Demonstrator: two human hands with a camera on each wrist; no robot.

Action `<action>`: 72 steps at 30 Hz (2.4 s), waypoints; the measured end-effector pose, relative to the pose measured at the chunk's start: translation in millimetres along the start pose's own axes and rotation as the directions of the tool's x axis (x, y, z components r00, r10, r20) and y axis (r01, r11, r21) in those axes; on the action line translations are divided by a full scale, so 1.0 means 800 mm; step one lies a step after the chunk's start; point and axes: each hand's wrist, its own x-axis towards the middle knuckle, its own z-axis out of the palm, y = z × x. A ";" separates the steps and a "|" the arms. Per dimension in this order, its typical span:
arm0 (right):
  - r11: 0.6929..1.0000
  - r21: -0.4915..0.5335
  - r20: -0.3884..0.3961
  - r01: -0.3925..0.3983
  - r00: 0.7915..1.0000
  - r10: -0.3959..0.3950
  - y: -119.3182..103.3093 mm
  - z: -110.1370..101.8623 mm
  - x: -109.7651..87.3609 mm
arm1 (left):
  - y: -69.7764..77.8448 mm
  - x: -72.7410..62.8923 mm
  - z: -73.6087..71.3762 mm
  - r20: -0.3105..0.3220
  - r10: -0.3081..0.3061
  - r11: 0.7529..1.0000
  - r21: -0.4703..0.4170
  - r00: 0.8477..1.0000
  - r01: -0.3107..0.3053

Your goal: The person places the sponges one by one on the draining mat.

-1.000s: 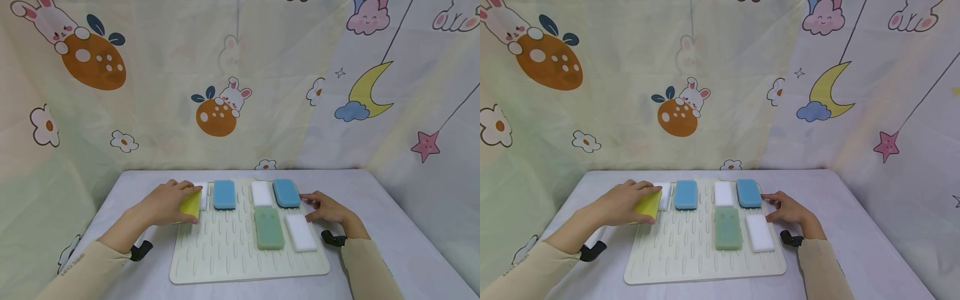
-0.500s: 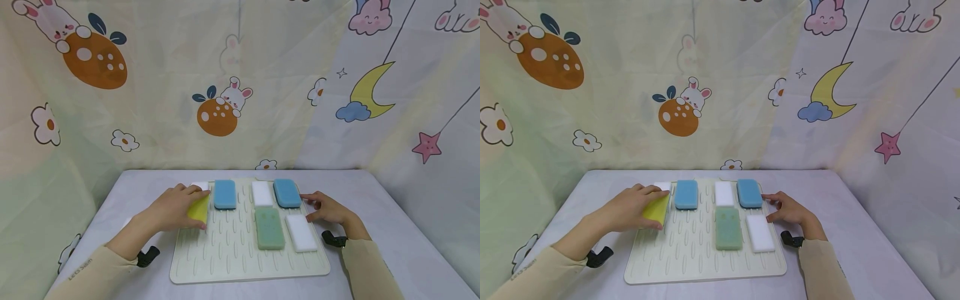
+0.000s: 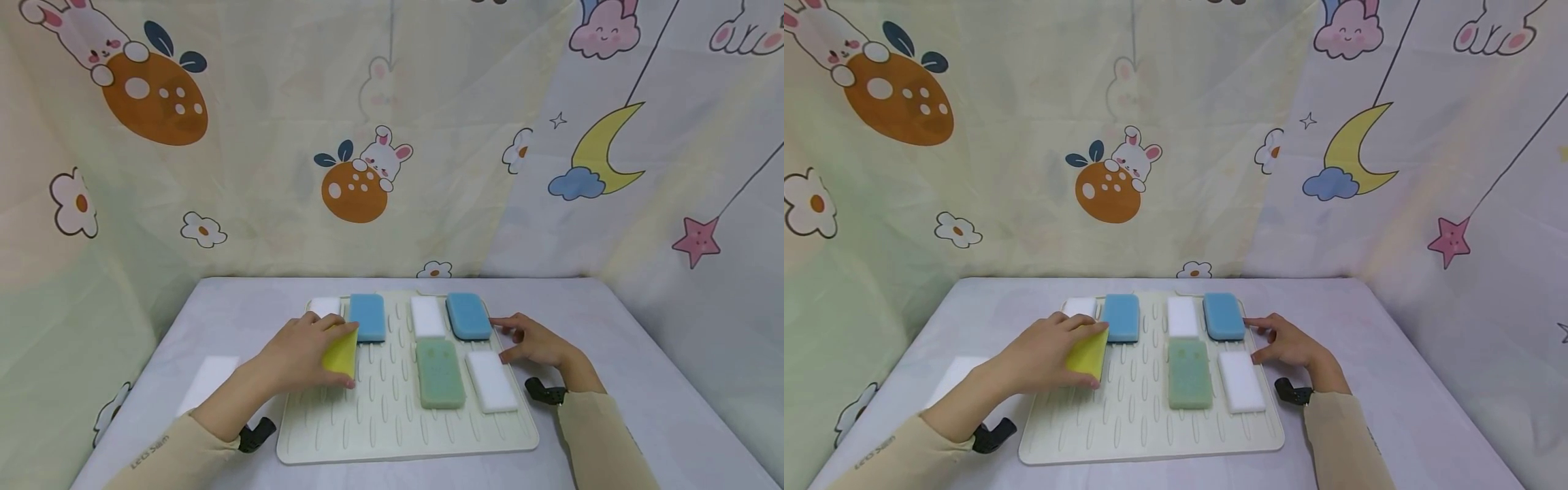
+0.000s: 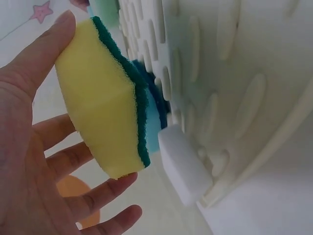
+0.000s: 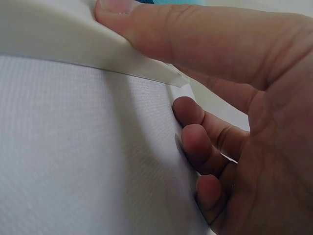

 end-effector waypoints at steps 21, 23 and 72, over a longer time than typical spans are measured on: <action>1.000 0.001 -0.001 -0.004 1.000 0.004 0.000 0.000 0.000 | 0.036 0.005 0.030 -0.029 0.048 0.997 -0.054 0.998 -0.049; 1.000 0.003 0.000 -0.008 1.000 0.008 -0.001 0.001 0.000 | 0.039 0.006 0.032 -0.025 0.047 0.997 -0.057 0.999 -0.049; 1.000 0.011 0.005 -0.003 1.000 0.003 -0.001 0.004 -0.002 | 0.083 0.020 0.058 0.053 -0.024 0.999 -0.043 0.998 0.026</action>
